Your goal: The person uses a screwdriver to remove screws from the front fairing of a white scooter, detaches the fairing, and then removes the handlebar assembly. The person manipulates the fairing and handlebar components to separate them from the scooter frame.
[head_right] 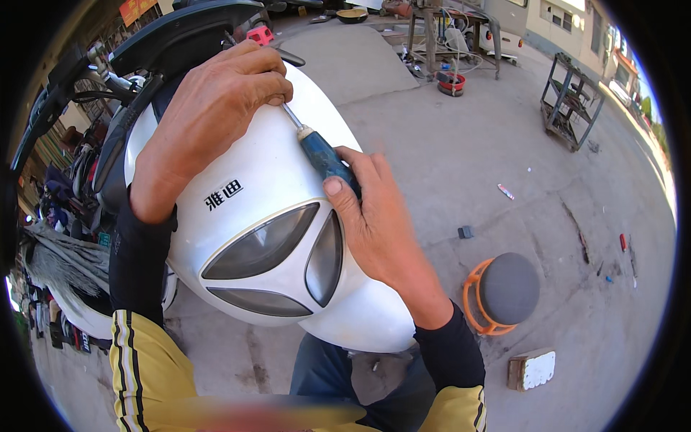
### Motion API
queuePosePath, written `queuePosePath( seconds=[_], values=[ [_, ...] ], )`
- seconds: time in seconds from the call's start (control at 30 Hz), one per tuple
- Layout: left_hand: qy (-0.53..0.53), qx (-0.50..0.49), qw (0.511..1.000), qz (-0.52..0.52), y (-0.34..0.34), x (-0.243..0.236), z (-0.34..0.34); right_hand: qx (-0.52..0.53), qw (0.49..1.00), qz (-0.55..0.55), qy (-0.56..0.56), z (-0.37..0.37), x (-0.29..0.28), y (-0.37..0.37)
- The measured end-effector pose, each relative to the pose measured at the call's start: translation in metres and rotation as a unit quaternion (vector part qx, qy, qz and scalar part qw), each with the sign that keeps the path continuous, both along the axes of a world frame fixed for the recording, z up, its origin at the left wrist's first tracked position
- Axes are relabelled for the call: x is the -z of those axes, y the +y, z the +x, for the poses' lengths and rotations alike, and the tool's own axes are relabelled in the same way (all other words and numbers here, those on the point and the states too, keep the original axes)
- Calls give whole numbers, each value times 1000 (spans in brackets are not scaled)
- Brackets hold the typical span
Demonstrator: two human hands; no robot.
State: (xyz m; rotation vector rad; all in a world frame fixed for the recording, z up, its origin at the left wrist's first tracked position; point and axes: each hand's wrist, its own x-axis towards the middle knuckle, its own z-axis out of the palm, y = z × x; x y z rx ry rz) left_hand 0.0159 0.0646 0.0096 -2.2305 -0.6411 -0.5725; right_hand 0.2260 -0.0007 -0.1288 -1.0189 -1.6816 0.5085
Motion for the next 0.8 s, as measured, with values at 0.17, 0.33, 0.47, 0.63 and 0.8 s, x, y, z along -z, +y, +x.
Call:
queuePosePath(
  seconds=[0.17, 0.33, 0.47, 0.63, 0.8],
  values=[
    [-12, 5, 1000, -3, 0, 3, -3, -139, 969, -100, 176, 7, 12, -5],
    [2, 7, 1000, -8, -1, 2, -3, -62, 984, 16, 167, -6, 23, 0],
    [12, -8, 1000, -8, -4, 1, -1, -4, 993, 84, 79, -3, 24, -1],
    [15, -21, 1000, -10, -8, -1, 1, -165, 950, -113, 240, 11, 15, -2],
    [21, -27, 999, 10, -7, 3, 0, -150, 947, -115, 259, 4, 20, -6]
  ],
)
